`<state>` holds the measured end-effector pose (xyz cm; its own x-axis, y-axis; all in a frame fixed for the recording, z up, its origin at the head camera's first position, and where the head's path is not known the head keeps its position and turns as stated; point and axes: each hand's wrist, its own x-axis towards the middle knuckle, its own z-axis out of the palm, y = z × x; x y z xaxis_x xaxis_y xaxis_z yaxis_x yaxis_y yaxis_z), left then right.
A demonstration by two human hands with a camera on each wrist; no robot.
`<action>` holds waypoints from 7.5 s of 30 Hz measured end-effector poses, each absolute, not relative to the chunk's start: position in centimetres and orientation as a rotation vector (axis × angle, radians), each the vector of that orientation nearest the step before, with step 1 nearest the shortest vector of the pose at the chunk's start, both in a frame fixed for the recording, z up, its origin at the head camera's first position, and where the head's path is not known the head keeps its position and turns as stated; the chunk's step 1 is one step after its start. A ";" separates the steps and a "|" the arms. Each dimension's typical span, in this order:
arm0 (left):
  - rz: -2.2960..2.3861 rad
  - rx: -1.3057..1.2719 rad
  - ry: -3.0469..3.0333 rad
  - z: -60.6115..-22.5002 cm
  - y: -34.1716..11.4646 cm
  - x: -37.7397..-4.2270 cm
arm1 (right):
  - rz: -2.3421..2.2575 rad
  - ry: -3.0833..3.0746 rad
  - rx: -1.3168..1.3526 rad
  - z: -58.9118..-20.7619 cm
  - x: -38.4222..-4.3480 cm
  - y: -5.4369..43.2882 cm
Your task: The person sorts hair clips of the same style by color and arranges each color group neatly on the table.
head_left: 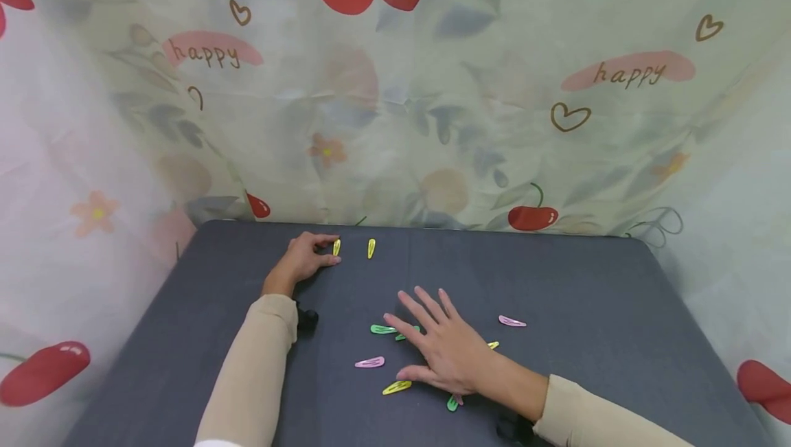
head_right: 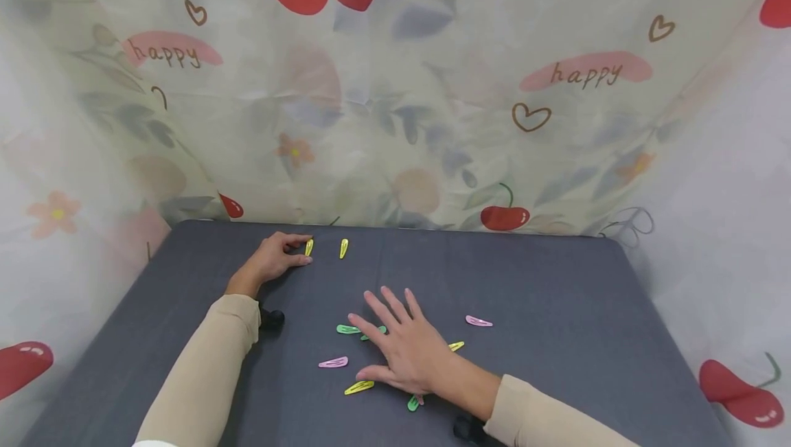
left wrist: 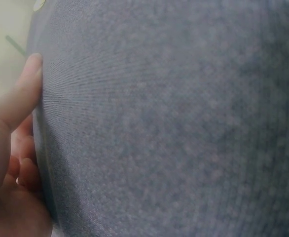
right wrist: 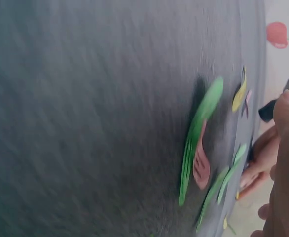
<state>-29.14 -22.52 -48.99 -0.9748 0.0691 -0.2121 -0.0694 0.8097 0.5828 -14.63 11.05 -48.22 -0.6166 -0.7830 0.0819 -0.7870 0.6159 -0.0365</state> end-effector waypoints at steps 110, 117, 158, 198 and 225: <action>0.977 -0.028 2.761 -49.2 -22.5 -28.8 | 1.601 -2.837 0.743 -47.4 -20.5 2.6; 0.979 -0.035 2.765 -49.6 -22.3 -29.0 | 1.562 -2.853 0.582 -48.4 -23.1 0.2; 0.961 0.030 2.823 -48.7 -22.6 -29.1 | 1.028 -3.015 0.336 -49.2 -24.9 -6.0; 0.924 0.036 2.763 -48.9 -22.9 -28.6 | 0.503 -2.949 0.851 -43.3 -20.1 7.1; 0.941 0.053 2.756 -48.9 -22.4 -29.1 | 0.242 -2.895 0.791 -49.0 -13.5 17.6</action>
